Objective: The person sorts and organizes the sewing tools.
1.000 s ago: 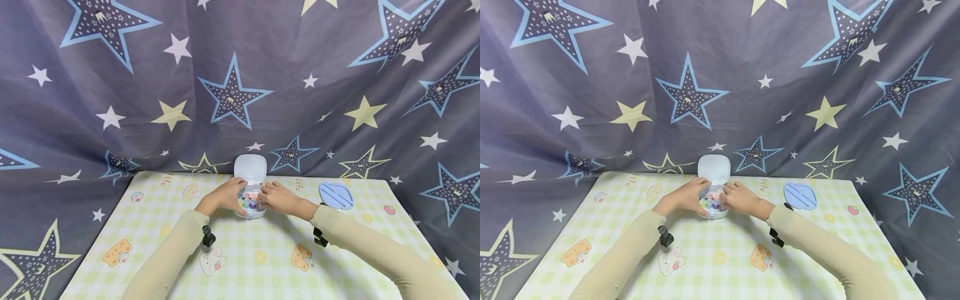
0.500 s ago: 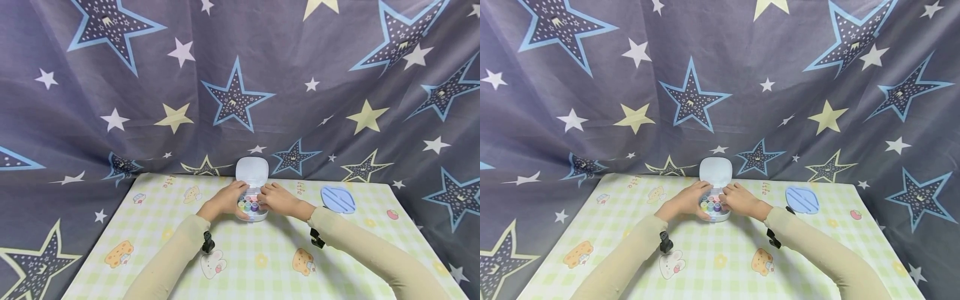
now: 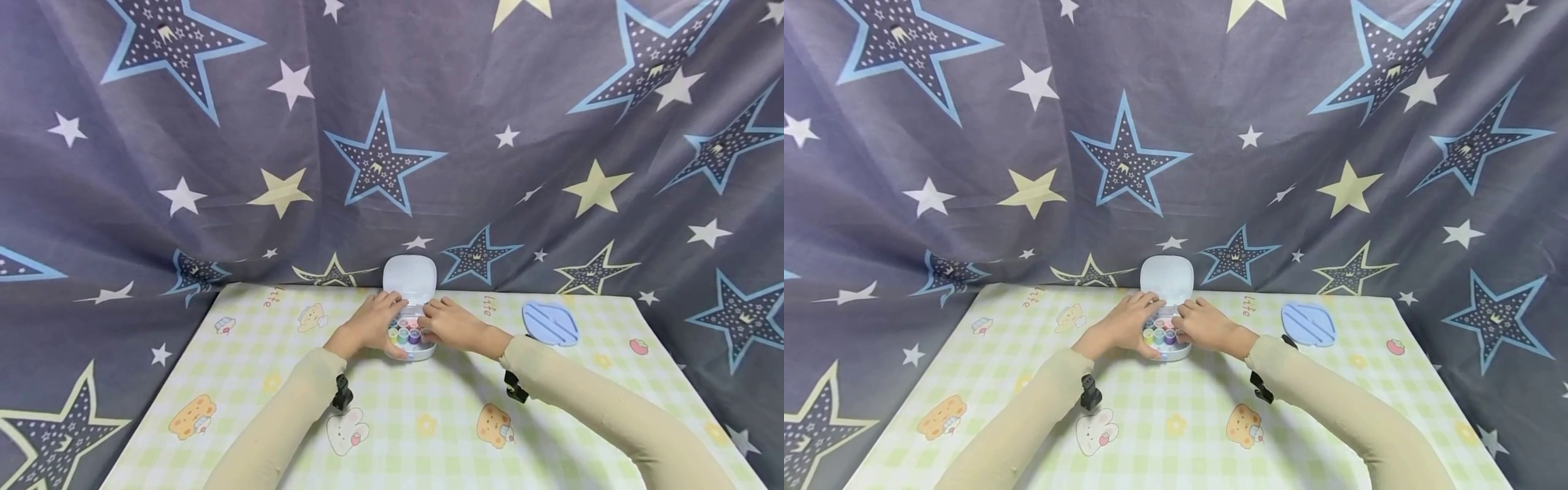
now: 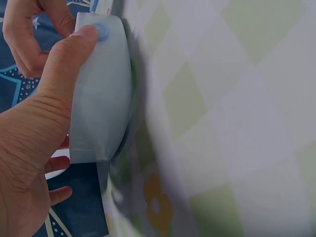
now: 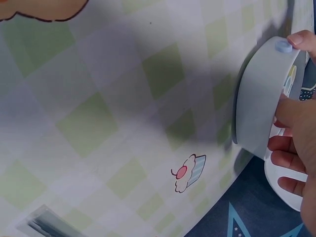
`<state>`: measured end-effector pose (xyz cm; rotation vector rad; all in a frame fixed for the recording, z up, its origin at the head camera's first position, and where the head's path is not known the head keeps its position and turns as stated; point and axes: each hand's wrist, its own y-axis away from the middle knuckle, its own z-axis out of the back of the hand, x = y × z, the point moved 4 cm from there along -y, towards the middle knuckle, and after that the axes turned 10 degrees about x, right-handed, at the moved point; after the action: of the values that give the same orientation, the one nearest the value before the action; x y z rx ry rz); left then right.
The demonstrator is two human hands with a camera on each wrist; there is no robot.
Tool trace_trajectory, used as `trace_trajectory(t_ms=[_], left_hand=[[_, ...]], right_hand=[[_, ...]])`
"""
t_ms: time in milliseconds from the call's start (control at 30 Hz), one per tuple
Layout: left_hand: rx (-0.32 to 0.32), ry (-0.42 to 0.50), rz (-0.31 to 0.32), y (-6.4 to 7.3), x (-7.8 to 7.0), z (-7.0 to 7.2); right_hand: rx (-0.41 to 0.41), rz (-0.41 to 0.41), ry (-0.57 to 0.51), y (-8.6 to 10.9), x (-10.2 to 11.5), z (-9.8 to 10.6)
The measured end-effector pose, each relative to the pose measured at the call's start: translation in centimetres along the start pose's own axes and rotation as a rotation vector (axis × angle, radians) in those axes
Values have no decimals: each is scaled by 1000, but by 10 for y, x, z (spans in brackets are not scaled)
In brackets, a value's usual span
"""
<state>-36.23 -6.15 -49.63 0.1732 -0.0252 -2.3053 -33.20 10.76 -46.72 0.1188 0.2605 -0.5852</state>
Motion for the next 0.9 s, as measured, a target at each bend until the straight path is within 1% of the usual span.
trace_trajectory(t_ms=[167, 267, 400, 567, 800, 900], left_hand=[[29, -43, 30, 0, 1, 1], [39, -53, 38, 0, 2, 2], [35, -46, 33, 0, 1, 3], [47, -56, 43, 1, 0, 3], [32, -47, 40, 1, 0, 1], [37, -41, 41, 1, 0, 0]], right_hand=[[-7, -4, 3, 0, -2, 1], [-4, -5, 2, -1, -2, 1], [7, -5, 6, -2, -3, 2], [20, -11, 21, -3, -2, 3], [42, -25, 14, -4, -1, 3], [41, -26, 21, -4, -1, 2]])
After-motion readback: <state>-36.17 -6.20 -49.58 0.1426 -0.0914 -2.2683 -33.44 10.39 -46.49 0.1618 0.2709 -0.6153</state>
